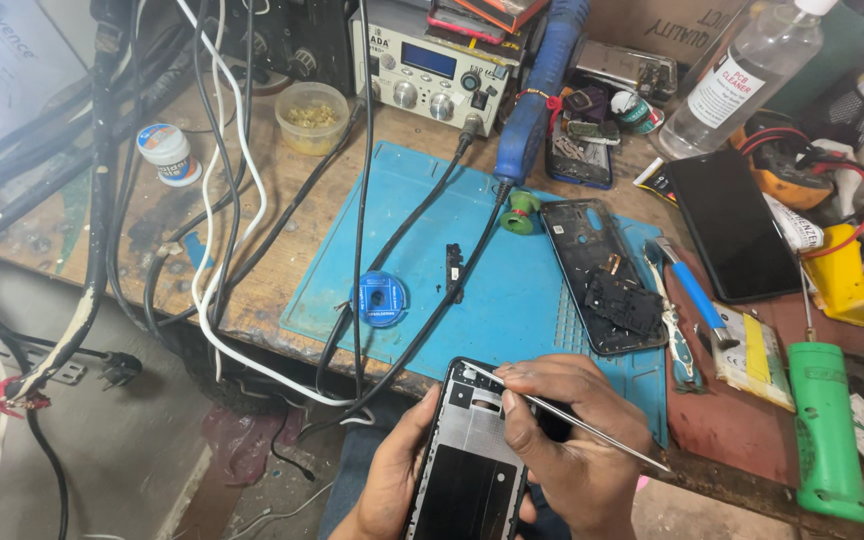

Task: The person uses a green electric screwdriver to remove screws from a disassembled smartphone chassis, then uses tweezers and a blue plastic pry tool to lift and adjust internal components and adhesive strips. The phone remains open on a cluttered workbench throughout.

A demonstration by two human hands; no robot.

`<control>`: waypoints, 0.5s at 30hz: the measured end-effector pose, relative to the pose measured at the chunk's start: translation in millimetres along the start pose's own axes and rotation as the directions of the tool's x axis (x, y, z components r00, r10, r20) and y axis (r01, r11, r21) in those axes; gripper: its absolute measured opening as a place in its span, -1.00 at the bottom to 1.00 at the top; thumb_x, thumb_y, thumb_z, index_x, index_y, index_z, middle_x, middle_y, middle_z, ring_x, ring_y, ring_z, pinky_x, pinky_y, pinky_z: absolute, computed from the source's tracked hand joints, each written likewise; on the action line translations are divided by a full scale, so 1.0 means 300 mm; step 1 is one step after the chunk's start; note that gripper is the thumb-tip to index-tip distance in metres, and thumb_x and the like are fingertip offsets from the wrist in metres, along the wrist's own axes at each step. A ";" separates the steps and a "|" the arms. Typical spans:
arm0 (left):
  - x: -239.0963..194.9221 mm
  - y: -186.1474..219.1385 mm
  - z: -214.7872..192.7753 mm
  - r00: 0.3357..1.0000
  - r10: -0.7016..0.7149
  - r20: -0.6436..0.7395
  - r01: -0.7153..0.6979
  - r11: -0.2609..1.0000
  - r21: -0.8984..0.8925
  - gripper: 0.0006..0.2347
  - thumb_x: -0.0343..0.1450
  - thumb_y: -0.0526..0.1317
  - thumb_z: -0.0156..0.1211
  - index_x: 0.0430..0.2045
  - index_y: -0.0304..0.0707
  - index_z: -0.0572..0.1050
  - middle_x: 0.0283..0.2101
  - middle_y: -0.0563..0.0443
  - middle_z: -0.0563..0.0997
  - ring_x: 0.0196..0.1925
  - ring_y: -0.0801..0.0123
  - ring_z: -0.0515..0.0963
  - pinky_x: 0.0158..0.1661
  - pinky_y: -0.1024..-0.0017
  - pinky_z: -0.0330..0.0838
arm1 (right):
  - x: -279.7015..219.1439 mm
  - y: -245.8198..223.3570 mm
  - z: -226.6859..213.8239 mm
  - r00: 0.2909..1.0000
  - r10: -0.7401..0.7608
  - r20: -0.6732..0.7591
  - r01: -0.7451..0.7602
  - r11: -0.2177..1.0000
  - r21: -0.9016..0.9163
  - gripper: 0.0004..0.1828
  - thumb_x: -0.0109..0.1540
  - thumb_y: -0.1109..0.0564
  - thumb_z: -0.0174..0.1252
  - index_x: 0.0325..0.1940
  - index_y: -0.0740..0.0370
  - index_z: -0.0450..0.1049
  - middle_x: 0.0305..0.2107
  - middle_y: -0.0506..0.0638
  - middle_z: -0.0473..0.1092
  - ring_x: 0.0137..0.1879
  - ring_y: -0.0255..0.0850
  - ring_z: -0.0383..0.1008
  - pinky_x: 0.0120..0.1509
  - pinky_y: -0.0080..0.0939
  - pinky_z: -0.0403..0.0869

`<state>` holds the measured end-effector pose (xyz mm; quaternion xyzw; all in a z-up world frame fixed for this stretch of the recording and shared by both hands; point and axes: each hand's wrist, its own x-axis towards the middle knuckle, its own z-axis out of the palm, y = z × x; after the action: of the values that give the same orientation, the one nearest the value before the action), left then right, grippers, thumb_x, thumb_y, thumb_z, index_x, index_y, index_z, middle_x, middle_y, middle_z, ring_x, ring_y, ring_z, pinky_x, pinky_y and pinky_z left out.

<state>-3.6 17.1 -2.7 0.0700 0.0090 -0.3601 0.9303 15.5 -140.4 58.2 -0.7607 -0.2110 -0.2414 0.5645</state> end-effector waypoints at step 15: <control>0.001 0.013 -0.003 1.000 -0.007 0.020 0.006 0.999 0.044 -0.33 0.56 0.23 -0.37 0.27 -0.47 0.32 -0.15 -0.46 0.62 -0.27 -0.06 0.72 -0.31 0.24 0.68 | -0.006 0.002 0.013 1.000 0.000 0.022 0.002 0.999 -0.051 -0.82 0.18 0.22 0.36 -0.15 0.28 0.60 -0.22 0.06 0.62 0.00 -0.15 0.61 0.12 -0.18 0.56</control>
<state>-0.7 19.7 -3.1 0.0865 -0.0081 -0.3638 0.9274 14.9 -137.0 55.9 -0.7773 -0.2113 -0.2386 0.5424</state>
